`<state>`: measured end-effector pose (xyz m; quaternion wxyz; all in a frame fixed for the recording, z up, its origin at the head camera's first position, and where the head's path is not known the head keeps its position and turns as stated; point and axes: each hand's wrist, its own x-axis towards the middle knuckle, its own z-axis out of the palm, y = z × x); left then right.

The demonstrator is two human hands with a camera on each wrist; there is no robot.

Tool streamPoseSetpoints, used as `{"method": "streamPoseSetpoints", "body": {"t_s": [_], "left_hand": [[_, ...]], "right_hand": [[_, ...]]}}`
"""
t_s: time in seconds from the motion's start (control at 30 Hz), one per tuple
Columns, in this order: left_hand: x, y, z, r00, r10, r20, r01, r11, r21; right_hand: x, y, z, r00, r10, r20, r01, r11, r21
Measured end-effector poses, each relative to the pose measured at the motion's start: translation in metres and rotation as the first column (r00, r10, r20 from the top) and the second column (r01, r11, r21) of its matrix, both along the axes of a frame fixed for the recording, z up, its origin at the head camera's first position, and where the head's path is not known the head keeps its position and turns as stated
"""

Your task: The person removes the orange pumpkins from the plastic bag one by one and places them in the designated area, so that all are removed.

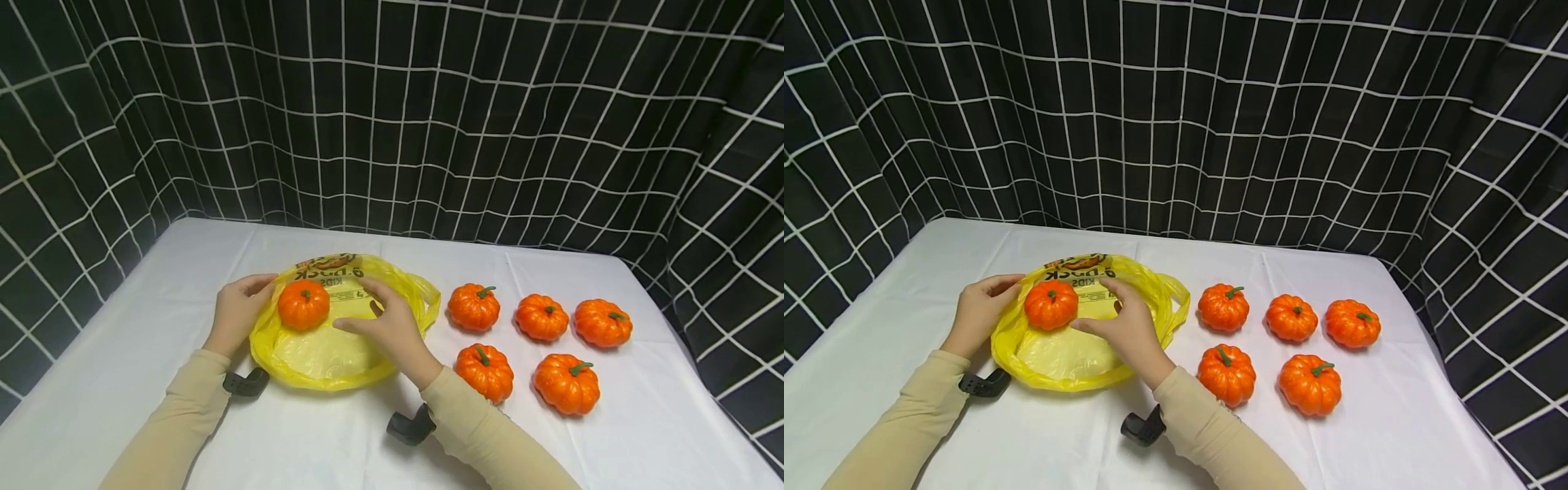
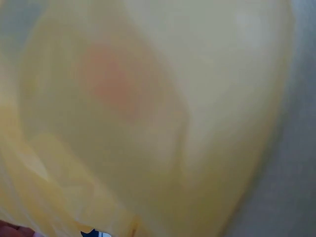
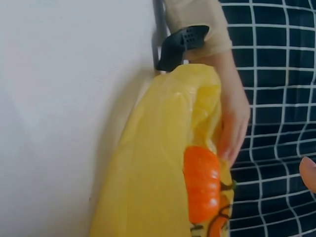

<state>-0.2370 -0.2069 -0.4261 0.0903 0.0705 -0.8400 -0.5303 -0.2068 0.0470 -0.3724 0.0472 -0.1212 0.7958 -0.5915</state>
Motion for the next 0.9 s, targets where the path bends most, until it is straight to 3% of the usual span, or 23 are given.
{"method": "streamPoseSetpoints", "body": {"t_s": [0.57, 0.7, 0.9], "left_hand": [[0.0, 0.0, -0.003, 1.0, 0.011, -0.014, -0.011, 1.0, -0.001], [0.0, 0.0, -0.002, 1.0, 0.012, -0.021, -0.012, 1.0, -0.004], [0.001, 0.0, 0.0, 1.0, 0.009, -0.019, -0.009, 1.0, 0.003]], "right_hand": [[-0.021, -0.056, -0.027, 0.998, -0.03, 0.047, 0.025, 0.995, 0.093], [-0.026, -0.065, -0.032, 0.997, -0.067, 0.036, 0.062, 0.989, 0.136], [-0.03, -0.074, -0.035, 0.99, -0.113, 0.082, 0.1, 0.984, 0.146]]}}
